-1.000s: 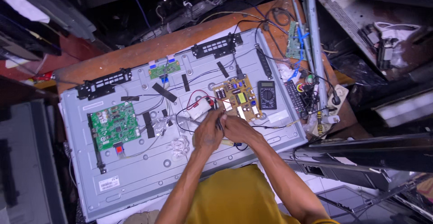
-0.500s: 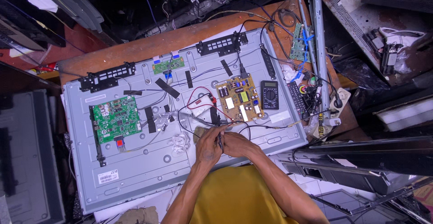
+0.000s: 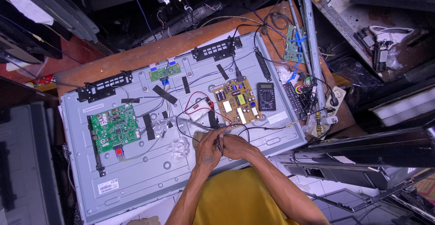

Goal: The person uses a multimeter to test a circuit board placed on a disassembled television chassis. They connect the multimeter probes to various points on the board and adjust the multimeter dial while observing the readings.

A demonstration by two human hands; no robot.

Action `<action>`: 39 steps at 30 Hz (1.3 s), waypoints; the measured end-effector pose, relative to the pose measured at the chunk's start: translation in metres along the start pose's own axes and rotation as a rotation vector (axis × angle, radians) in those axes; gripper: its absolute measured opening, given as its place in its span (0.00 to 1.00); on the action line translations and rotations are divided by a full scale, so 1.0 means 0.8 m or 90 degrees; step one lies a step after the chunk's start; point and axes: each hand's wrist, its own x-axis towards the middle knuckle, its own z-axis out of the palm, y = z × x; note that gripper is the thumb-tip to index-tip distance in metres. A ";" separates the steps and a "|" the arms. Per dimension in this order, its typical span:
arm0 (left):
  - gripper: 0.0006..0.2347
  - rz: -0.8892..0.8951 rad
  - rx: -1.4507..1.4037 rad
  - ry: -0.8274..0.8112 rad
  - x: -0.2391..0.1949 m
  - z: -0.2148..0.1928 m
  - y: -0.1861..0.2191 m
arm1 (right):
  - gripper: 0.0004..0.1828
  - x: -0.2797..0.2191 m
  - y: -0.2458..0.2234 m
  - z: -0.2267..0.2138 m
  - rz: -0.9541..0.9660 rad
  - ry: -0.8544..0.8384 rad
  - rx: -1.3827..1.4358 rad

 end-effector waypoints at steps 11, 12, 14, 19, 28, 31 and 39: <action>0.08 0.026 -0.074 0.174 -0.003 -0.018 -0.015 | 0.12 -0.024 -0.081 -0.032 -0.040 0.103 0.077; 0.07 0.005 -0.132 0.243 -0.001 -0.023 -0.013 | 0.23 -0.027 -0.094 -0.035 -0.060 0.149 0.128; 0.07 -0.019 -0.148 0.296 0.005 -0.047 -0.010 | 0.23 -0.021 -0.088 -0.029 -0.061 0.161 0.148; 0.05 -0.040 -0.210 0.424 0.013 -0.119 0.011 | 0.17 0.014 -0.035 -0.017 -0.046 0.197 0.158; 0.05 0.068 -0.221 0.510 -0.002 -0.169 0.028 | 0.25 0.106 0.023 -0.039 0.135 0.250 -0.012; 0.06 0.037 -0.206 0.532 -0.008 -0.172 0.041 | 0.28 0.124 0.003 -0.058 0.156 0.240 -0.005; 0.06 0.079 -0.265 0.534 -0.003 -0.160 0.026 | 0.22 0.168 0.020 -0.059 0.217 0.185 -0.018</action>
